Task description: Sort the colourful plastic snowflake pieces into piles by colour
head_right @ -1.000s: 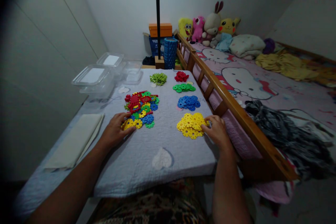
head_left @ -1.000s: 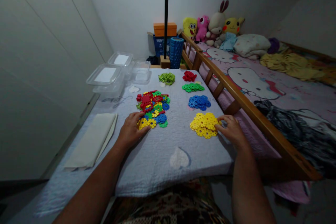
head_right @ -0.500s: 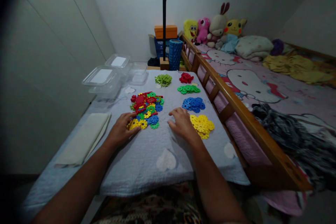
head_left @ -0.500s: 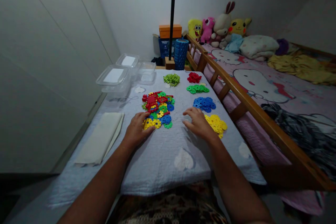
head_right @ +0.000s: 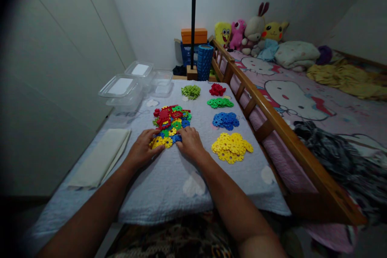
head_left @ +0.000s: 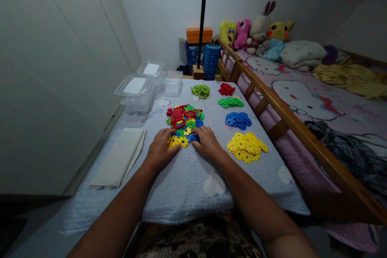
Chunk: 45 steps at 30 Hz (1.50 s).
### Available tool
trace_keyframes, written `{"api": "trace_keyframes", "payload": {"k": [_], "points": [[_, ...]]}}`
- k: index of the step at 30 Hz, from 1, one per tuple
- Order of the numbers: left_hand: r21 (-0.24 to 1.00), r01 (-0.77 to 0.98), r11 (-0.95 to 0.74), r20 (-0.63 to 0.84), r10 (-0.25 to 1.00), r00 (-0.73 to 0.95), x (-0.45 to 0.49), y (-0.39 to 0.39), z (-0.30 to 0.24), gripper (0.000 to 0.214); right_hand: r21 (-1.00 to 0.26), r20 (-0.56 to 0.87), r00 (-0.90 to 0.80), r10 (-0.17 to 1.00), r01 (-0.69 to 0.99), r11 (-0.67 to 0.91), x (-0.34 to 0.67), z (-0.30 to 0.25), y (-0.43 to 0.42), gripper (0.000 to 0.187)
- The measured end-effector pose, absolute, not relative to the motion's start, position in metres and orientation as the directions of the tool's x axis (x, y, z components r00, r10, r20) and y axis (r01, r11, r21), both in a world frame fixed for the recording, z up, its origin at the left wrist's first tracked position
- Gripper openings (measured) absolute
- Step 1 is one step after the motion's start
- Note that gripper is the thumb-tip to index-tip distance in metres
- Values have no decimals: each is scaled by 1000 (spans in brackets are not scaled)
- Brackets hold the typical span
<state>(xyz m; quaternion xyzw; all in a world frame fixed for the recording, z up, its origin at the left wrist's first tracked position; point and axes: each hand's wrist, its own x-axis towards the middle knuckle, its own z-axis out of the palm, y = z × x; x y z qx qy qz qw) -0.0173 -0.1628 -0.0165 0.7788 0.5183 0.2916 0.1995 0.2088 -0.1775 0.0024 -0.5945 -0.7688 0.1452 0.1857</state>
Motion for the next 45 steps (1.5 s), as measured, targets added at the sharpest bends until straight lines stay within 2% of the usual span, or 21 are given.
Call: {"api": "trace_keyframes", "payload": {"k": [5,11,15,20,24,26,32,38,42,45], "points": [[610,696,-379,255,925,281,-17,-161,-20,50,-518,149,-215,965,815,261,213,-1,-176,19],[607,700,-375,244,927,285,-17,-161,-19,50,-590,207,-109,972,779,213,244,13,-166,13],[601,701,-383,248,924,291,-18,-161,-19,50,-646,171,-40,985,750,142,279,27,-154,13],[590,711,-384,248,924,292,-17,-162,-19,49,-734,88,-22,996,675,80,287,26,-154,4],[590,711,-382,244,924,294,-17,-161,-19,49,-686,209,-17,978,710,159,258,13,-162,8],[593,709,-383,241,924,297,-18,-161,-19,49,-648,225,-46,973,739,185,243,7,-165,12],[601,701,-384,250,924,291,-17,-161,-19,48,-625,147,-192,970,743,241,228,4,-175,20],[592,704,-391,251,920,300,-17,-162,-20,50,-606,117,-245,962,750,264,231,5,-181,15],[591,709,-384,245,923,296,-18,-161,-21,50,-600,184,-220,958,747,287,243,12,-175,7],[593,707,-386,250,923,294,-18,-161,-22,48,-599,252,-99,963,765,236,275,26,-162,6]]}}
